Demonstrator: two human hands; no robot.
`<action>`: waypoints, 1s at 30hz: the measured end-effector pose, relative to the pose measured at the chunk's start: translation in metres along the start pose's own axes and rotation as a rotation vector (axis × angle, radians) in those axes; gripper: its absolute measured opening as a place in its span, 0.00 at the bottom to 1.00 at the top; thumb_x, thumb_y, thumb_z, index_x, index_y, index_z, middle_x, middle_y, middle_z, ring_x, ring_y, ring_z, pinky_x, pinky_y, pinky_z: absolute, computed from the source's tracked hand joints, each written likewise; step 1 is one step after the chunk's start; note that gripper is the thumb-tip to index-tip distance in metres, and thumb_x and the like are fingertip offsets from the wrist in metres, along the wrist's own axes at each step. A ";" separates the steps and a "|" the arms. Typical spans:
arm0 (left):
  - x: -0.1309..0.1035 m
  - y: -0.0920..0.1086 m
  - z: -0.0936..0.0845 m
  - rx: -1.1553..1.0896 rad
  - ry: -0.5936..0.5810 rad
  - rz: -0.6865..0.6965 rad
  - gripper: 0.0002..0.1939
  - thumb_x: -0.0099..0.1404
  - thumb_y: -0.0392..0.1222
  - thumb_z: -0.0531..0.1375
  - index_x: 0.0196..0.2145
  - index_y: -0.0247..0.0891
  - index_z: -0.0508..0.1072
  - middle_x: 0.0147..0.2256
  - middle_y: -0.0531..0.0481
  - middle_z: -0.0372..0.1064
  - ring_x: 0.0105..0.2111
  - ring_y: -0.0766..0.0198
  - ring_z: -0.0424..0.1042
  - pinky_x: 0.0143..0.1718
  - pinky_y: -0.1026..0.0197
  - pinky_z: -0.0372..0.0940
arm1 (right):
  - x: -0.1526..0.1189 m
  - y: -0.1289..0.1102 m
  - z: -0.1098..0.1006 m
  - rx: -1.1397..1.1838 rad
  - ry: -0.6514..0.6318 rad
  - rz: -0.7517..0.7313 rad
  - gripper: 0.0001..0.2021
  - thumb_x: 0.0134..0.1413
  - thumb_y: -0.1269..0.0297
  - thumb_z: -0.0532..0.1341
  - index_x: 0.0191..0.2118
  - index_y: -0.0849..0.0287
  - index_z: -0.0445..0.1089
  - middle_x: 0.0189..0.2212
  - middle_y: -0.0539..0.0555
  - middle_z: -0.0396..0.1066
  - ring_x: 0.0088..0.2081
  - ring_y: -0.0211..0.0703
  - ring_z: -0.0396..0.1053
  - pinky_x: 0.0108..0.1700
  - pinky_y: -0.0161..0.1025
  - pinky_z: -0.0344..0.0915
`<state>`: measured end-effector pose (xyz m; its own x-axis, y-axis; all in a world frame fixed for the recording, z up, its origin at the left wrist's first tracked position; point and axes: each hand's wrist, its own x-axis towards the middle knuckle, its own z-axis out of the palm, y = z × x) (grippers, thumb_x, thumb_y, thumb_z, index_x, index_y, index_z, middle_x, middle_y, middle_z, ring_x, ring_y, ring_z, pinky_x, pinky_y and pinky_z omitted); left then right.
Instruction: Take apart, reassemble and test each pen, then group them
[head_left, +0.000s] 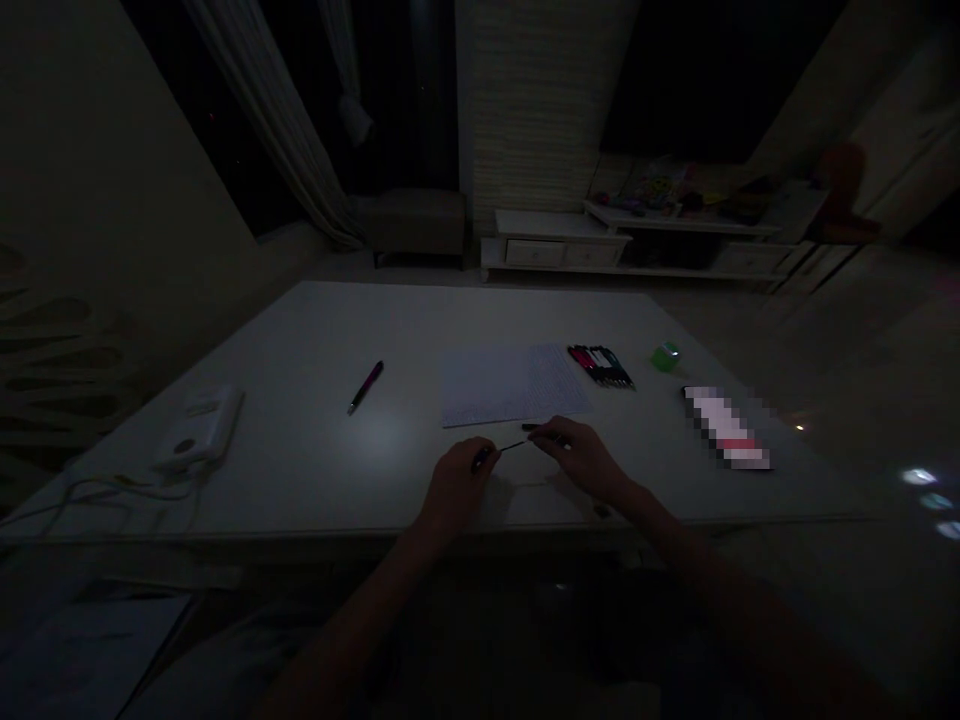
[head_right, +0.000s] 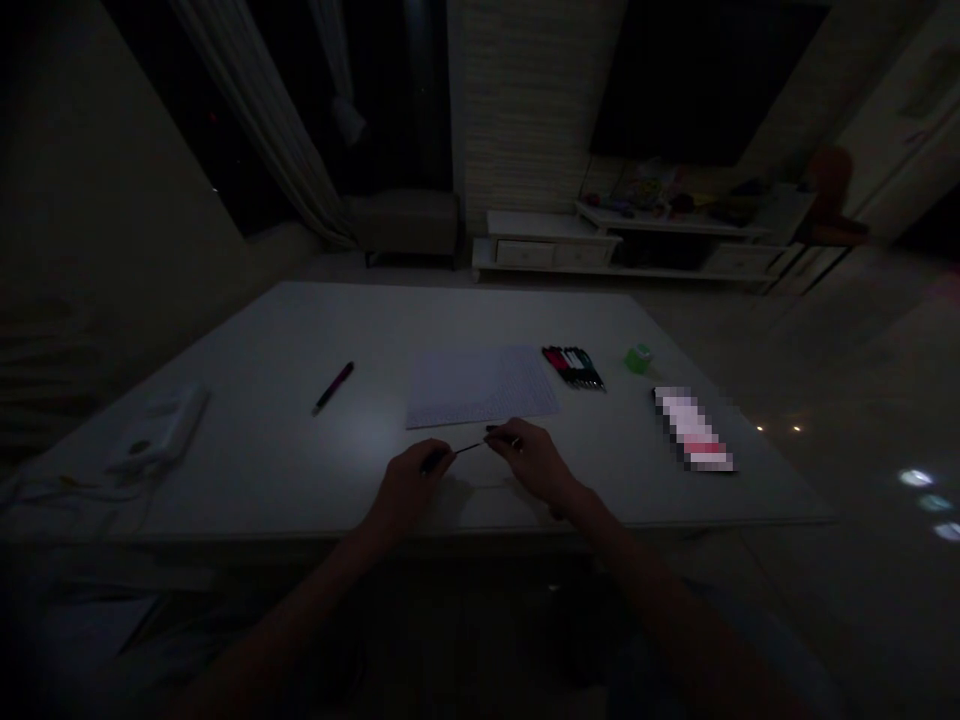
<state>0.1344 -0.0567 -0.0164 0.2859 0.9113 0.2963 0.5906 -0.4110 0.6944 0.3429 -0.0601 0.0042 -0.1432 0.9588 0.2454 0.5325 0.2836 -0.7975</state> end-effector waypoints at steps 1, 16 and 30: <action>0.000 0.000 0.002 0.009 -0.003 0.014 0.07 0.63 0.42 0.54 0.34 0.39 0.70 0.33 0.50 0.71 0.33 0.65 0.68 0.37 0.63 0.62 | -0.001 -0.001 0.000 -0.002 0.001 -0.002 0.08 0.52 0.62 0.58 0.33 0.58 0.73 0.32 0.53 0.73 0.32 0.38 0.68 0.34 0.35 0.62; 0.005 0.004 0.022 0.082 -0.107 0.158 0.06 0.62 0.40 0.55 0.36 0.40 0.70 0.33 0.51 0.70 0.34 0.64 0.68 0.37 0.61 0.62 | -0.005 -0.004 -0.001 -0.028 -0.154 -0.016 0.09 0.48 0.69 0.61 0.37 0.58 0.74 0.31 0.52 0.72 0.29 0.36 0.67 0.33 0.34 0.62; 0.004 0.000 0.000 -0.010 -0.002 0.015 0.07 0.62 0.42 0.54 0.34 0.39 0.70 0.33 0.50 0.72 0.34 0.64 0.70 0.37 0.62 0.64 | 0.022 0.044 0.009 -0.430 0.092 0.006 0.03 0.47 0.66 0.63 0.31 0.58 0.72 0.35 0.56 0.68 0.40 0.44 0.64 0.44 0.41 0.59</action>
<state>0.1352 -0.0531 -0.0151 0.2958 0.9051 0.3053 0.5786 -0.4241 0.6966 0.3556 -0.0261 -0.0309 -0.0745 0.9494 0.3050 0.8345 0.2268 -0.5022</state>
